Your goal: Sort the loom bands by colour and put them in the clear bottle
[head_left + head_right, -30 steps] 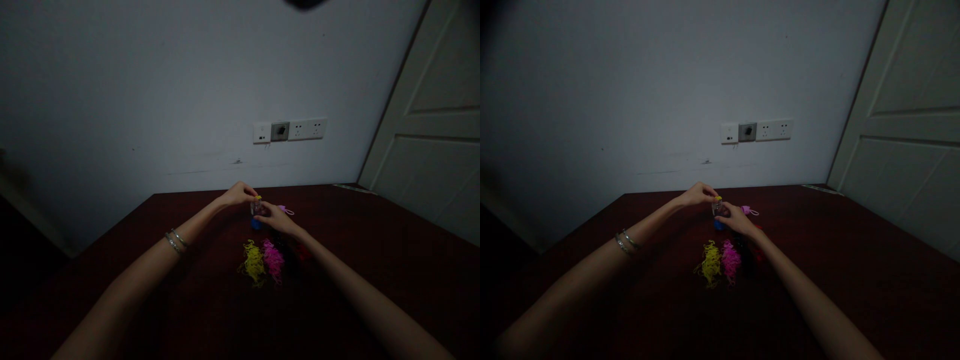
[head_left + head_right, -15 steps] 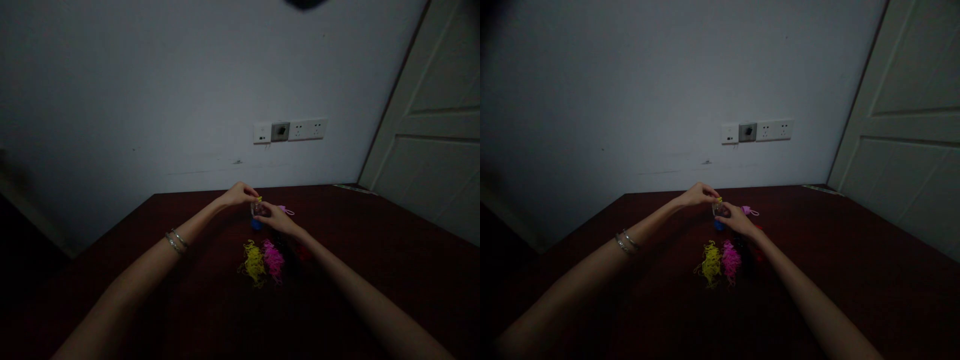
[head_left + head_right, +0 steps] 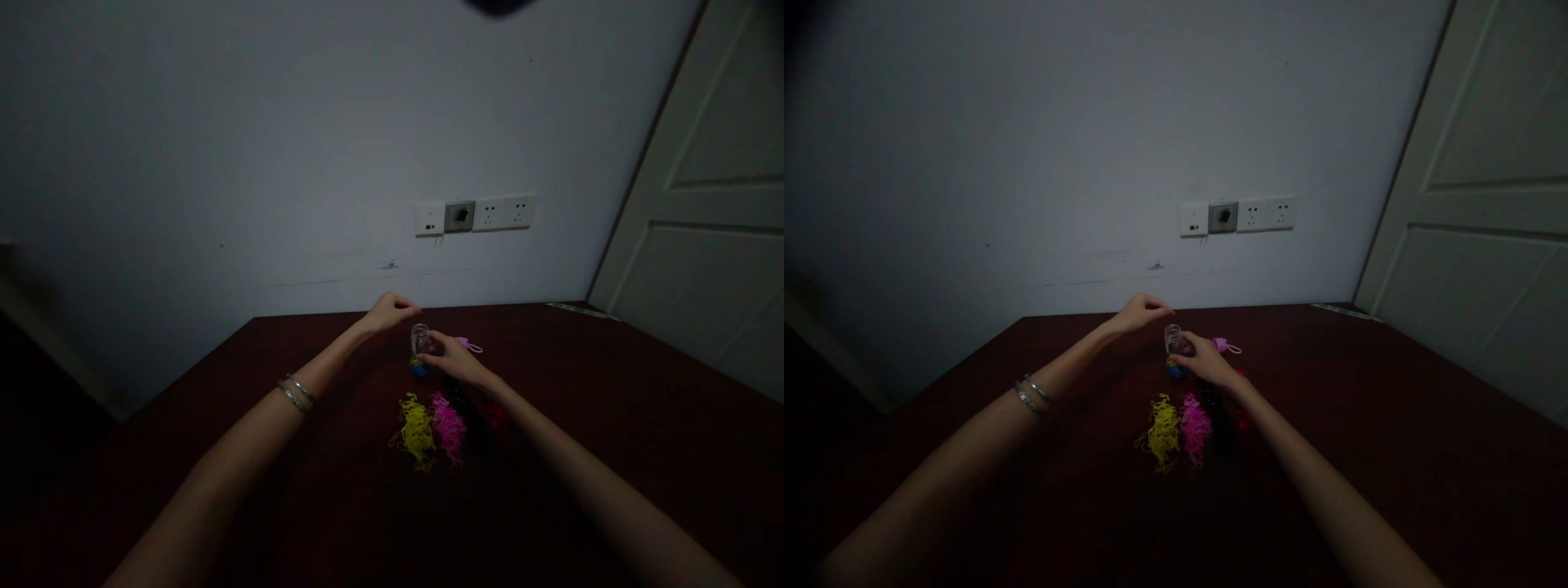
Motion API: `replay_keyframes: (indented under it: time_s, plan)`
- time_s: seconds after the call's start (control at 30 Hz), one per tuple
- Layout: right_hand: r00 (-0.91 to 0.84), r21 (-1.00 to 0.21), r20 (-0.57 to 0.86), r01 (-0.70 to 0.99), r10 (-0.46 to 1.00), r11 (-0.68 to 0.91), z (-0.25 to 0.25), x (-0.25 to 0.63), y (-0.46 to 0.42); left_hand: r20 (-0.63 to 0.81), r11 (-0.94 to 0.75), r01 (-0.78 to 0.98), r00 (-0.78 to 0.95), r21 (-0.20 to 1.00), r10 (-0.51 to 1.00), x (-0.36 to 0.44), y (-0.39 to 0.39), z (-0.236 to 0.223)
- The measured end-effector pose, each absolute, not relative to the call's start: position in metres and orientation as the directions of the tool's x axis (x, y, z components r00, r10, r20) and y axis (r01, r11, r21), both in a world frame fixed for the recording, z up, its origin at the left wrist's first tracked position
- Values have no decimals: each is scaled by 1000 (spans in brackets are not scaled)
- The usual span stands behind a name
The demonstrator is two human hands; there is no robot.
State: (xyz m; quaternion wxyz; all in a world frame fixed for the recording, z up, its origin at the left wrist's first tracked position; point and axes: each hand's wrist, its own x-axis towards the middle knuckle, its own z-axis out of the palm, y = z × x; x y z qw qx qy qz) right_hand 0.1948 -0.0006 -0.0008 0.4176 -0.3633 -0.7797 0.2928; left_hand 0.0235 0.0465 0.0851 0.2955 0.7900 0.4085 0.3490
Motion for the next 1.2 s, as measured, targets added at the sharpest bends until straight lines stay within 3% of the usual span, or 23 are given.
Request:
replay_keyframes:
  time_s: [0.07,0.17,0.27,0.37,0.5,0.7,0.9,1.03,1.2]
  plan:
    - [-380,-763,431,330,818,555,-2,195,1,368,-453,364,282,814,886,21,54,87]
    - [-373,-759,431,343,822,554,-4,195,3,409,-406,103,-3,908,913,15,61,87]
    - [-380,-757,438,333,815,562,-5,195,4,285,-350,-213,-285,912,915,10,60,80]
    - [-387,-770,437,306,812,560,-4,195,3,165,-302,-372,-357,878,919,10,53,68]
    - [-401,-798,429,253,810,548,-3,193,1,193,-266,-297,-253,917,948,15,44,55]
    - [-387,-802,422,261,820,536,-4,193,2,314,-311,51,-82,949,946,17,30,42]
    - [-387,-777,433,298,814,554,-6,194,4,376,-439,390,231,809,897,3,-1,28]
    - [-368,-764,445,319,816,561,-5,195,1,295,-487,458,430,743,854,-5,-16,24]
    - [-389,-773,424,315,818,550,-3,196,-2,31,-525,510,696,681,717,-4,-29,24]
